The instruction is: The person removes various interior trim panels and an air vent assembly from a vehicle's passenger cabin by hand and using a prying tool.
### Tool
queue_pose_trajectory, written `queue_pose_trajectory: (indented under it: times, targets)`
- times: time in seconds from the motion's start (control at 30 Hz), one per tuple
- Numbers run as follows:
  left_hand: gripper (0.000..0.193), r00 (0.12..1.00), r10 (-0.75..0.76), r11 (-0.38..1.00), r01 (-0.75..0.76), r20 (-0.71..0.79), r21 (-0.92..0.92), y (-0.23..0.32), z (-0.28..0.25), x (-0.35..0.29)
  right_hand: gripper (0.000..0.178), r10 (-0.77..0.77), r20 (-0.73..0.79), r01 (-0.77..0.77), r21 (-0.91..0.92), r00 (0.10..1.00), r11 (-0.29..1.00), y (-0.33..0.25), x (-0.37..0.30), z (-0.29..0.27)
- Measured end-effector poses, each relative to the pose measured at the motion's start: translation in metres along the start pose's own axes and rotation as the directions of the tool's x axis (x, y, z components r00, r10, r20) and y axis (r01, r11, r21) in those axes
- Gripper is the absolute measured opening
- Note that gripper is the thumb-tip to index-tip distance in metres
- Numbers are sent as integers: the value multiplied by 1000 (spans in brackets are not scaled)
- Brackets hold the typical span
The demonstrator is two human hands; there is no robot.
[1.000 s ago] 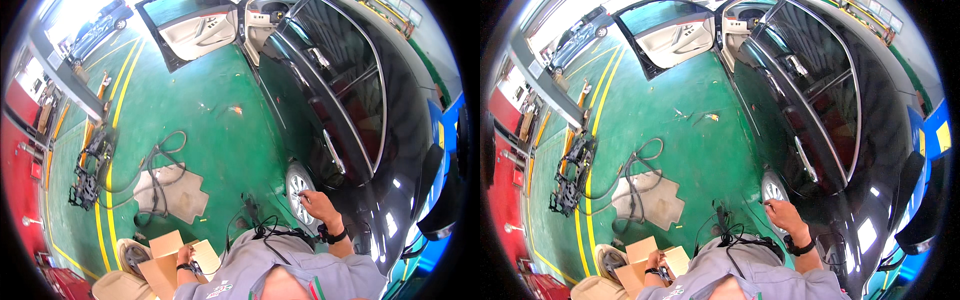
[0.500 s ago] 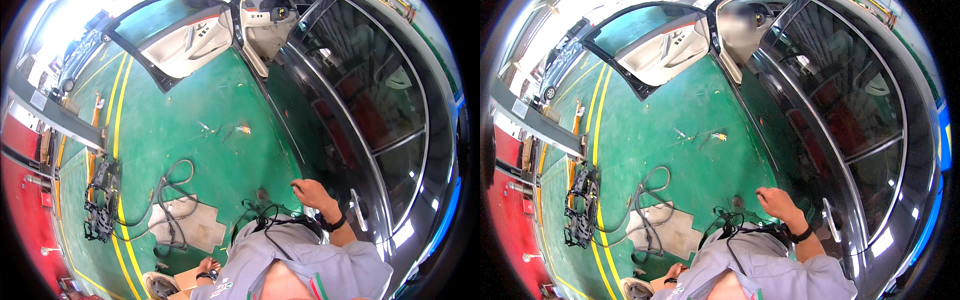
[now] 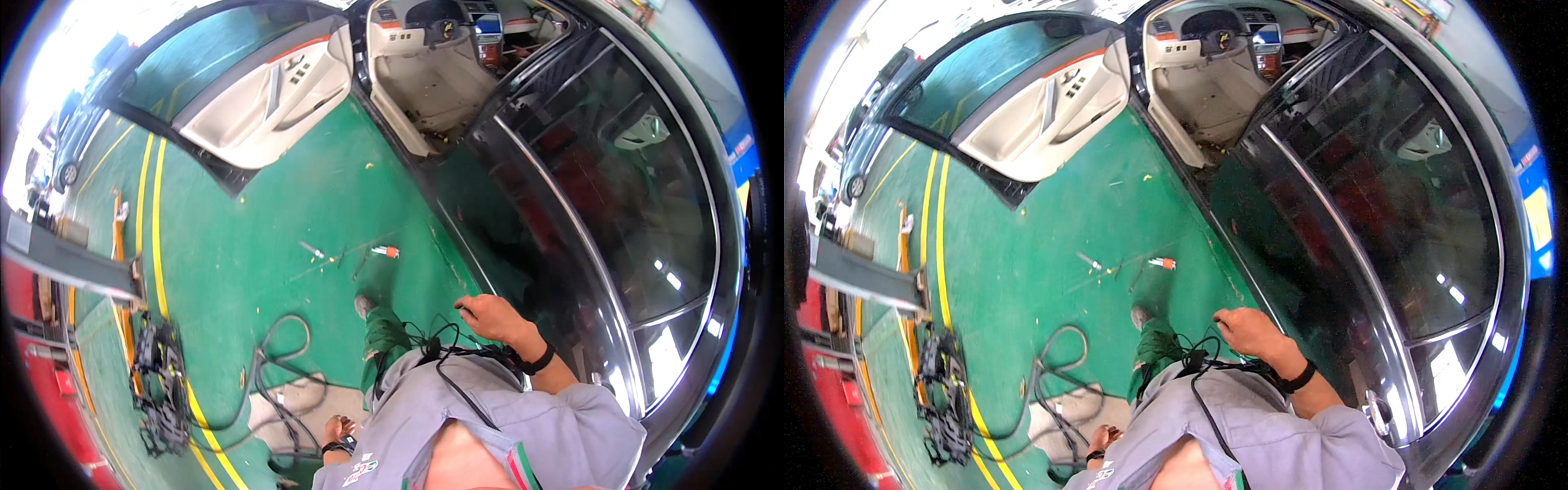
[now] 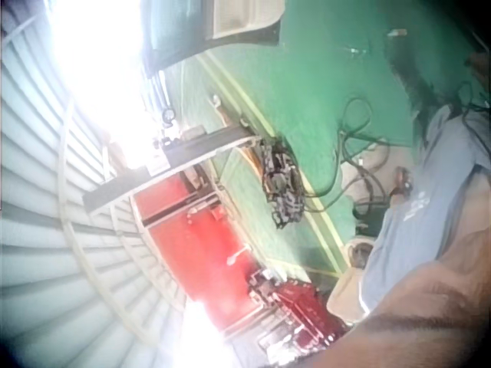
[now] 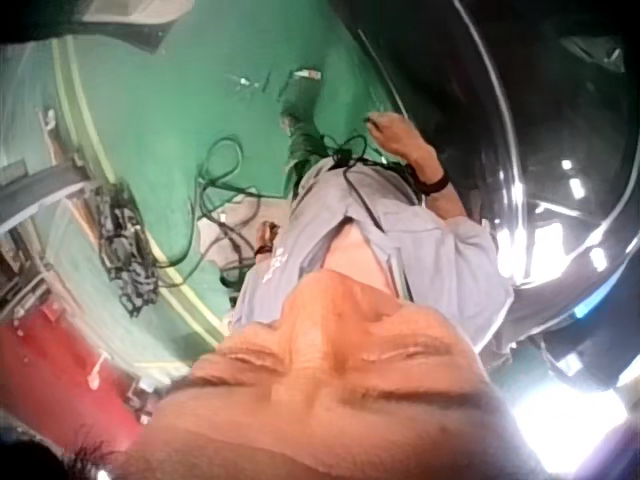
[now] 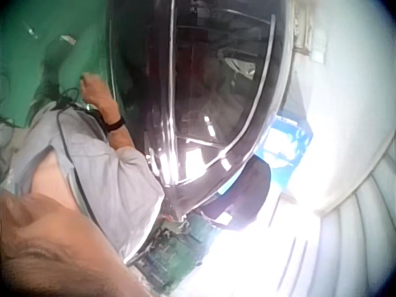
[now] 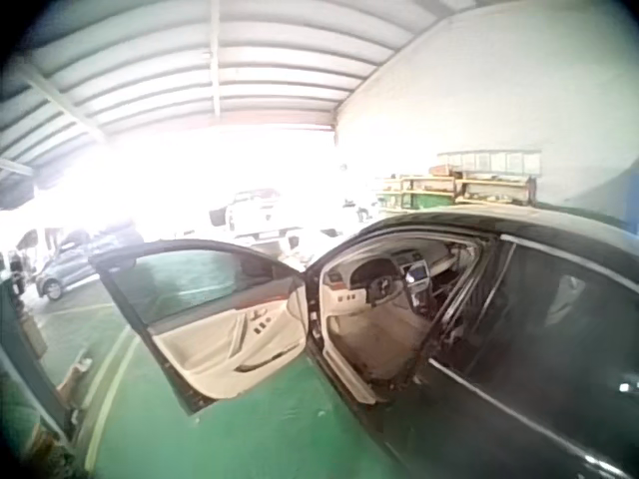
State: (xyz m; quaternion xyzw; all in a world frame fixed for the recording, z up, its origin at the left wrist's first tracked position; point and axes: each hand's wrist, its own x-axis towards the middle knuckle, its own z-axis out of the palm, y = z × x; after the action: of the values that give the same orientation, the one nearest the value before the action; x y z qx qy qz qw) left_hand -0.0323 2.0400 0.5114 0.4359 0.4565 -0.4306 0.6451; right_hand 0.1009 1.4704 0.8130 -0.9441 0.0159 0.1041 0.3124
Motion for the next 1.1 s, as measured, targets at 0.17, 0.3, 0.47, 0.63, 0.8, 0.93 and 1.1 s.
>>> queue_pose_trajectory:
  times: [0.17,0.3,0.47,0.63,0.8,0.93,1.1]
  targets:
    - [31,954,40,990,4,-298,144,183,68,30,23,17,-65,-16,3,998,1000,-29,77,-17]
    - [15,889,357,929,-305,-288,211,316,80,10,23,14,-64,-13,17,998,1000,-51,126,-28]
    - [24,797,586,799,-539,-148,266,385,87,6,23,36,-24,-35,25,999,999,-58,169,-29]
    - [18,881,320,947,-288,-348,141,355,74,15,20,-60,-19,59,-28,998,998,-59,217,-32]
    - [28,956,120,987,-87,-269,132,232,14,16,19,-145,-57,143,-50,988,989,-65,247,-45]
    - [29,952,24,997,-47,-304,-69,151,7,-13,21,-162,-59,156,-95,985,983,-72,260,-37]
    - [31,933,24,972,-106,-359,-210,130,-13,-29,21,-151,-26,150,-44,988,988,-78,256,-16]
